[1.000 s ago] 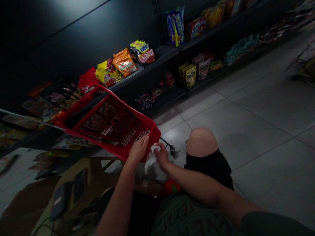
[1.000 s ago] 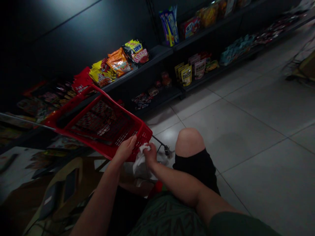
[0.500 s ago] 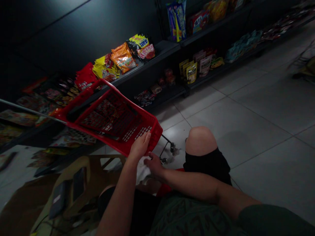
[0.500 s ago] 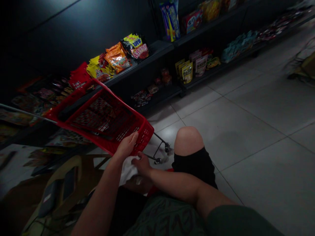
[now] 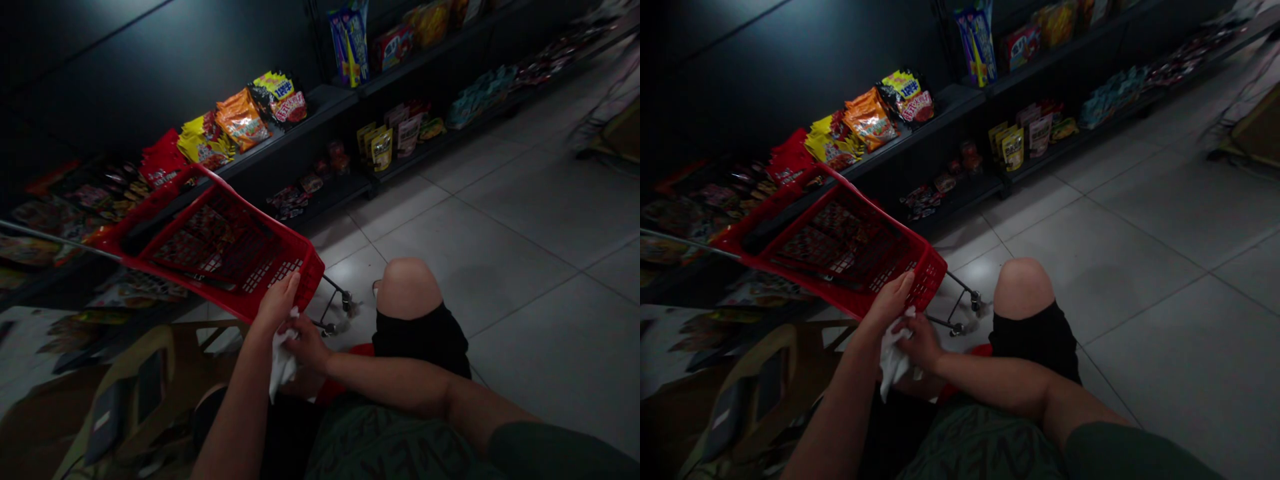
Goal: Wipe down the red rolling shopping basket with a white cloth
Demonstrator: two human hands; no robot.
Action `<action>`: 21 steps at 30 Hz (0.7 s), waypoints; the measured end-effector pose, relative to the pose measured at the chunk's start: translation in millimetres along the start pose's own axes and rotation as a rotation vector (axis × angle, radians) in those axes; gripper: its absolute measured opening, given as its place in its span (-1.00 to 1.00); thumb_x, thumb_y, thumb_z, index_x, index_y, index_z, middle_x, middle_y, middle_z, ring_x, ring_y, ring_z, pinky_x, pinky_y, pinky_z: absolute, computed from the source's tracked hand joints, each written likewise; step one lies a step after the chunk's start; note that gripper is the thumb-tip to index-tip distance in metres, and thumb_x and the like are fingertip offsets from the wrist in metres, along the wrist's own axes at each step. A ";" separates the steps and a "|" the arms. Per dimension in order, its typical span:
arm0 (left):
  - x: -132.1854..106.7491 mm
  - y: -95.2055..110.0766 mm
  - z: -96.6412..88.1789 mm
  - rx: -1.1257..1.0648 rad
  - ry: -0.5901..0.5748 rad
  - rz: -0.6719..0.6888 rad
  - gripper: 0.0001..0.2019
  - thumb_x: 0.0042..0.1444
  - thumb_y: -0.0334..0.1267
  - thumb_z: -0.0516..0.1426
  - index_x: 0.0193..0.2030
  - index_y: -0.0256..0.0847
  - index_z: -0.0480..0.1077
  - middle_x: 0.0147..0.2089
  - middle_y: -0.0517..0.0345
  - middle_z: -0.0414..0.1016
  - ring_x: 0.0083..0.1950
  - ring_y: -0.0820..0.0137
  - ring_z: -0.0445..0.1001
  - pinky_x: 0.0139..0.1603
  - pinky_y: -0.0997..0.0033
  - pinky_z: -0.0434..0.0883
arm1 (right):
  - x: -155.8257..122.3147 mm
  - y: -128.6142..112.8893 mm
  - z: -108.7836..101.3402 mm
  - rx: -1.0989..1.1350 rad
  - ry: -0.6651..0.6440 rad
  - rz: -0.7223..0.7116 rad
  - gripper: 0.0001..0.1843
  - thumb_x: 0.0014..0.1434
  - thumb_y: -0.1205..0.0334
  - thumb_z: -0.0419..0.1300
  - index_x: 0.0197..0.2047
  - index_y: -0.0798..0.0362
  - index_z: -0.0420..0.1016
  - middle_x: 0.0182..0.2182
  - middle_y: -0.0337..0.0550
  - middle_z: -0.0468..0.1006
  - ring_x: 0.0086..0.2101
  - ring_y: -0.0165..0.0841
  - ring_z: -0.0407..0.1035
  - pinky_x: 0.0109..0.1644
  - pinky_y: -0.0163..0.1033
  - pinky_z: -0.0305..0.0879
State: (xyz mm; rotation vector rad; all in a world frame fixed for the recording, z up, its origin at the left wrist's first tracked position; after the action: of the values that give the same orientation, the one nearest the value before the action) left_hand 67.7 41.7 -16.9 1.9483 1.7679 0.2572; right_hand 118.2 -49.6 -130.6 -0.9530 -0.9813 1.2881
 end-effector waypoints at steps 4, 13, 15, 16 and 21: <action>-3.3 -0.1 -0.1 0.006 -0.024 -0.002 -0.49 0.32 0.03 -0.16 0.06 -0.19 0.48 0.02 -0.04 0.60 0.08 0.19 0.52 0.08 0.27 0.39 | 22.8 -1.1 -16.1 0.140 0.188 0.171 -0.81 -0.03 0.25 0.23 -0.27 0.02 0.52 -0.30 -0.23 0.52 -0.27 -0.32 0.39 -0.12 -0.22 0.34; -4.5 1.3 1.8 0.008 -0.026 0.013 -0.51 0.33 0.00 -0.15 0.03 -0.20 0.49 -0.04 -0.04 0.62 0.01 0.20 0.55 0.01 0.28 0.41 | 49.7 -27.9 -31.6 0.098 0.376 0.032 -0.73 0.01 0.22 0.25 -0.16 0.01 0.49 -0.16 -0.16 0.49 -0.12 -0.29 0.36 0.04 -0.19 0.29; -3.0 1.2 1.9 0.016 -0.013 0.023 -0.51 0.33 0.00 -0.15 0.02 -0.20 0.50 -0.03 -0.04 0.62 0.02 0.20 0.55 0.02 0.28 0.41 | 20.6 -17.5 -15.2 0.037 0.222 0.026 -0.81 -0.04 0.29 0.27 -0.27 0.01 0.53 -0.17 -0.16 0.49 -0.11 -0.27 0.36 0.08 -0.16 0.26; -2.9 0.8 1.8 0.021 -0.008 0.027 -0.51 0.33 0.00 -0.15 0.02 -0.20 0.50 -0.02 -0.04 0.62 0.03 0.21 0.55 0.03 0.29 0.41 | 10.9 -12.3 -10.0 0.031 0.155 0.039 -0.83 -0.06 0.31 0.27 -0.32 0.01 0.54 -0.18 -0.16 0.49 -0.11 -0.26 0.36 0.08 -0.16 0.26; -9.4 -2.5 0.6 0.044 -0.005 0.033 -0.52 0.33 0.00 -0.15 0.02 -0.18 0.50 -0.02 -0.03 0.62 0.05 0.21 0.54 0.04 0.30 0.41 | 42.0 -3.0 -33.6 0.133 0.336 0.188 -0.78 -0.07 0.26 0.17 -0.28 0.02 0.52 -0.28 -0.22 0.53 -0.23 -0.30 0.38 -0.07 -0.22 0.31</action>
State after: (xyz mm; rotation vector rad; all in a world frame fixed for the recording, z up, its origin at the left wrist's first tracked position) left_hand 64.5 32.6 -16.9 2.0083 1.7535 0.2269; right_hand 152.4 -8.3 -136.3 -1.1334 -0.5503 1.2784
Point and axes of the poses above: each hand's wrist, its own x-axis towards the middle knuckle, its own z-axis out of the palm, y = z × x, the point moved 1 cm from there along x, towards the middle knuckle
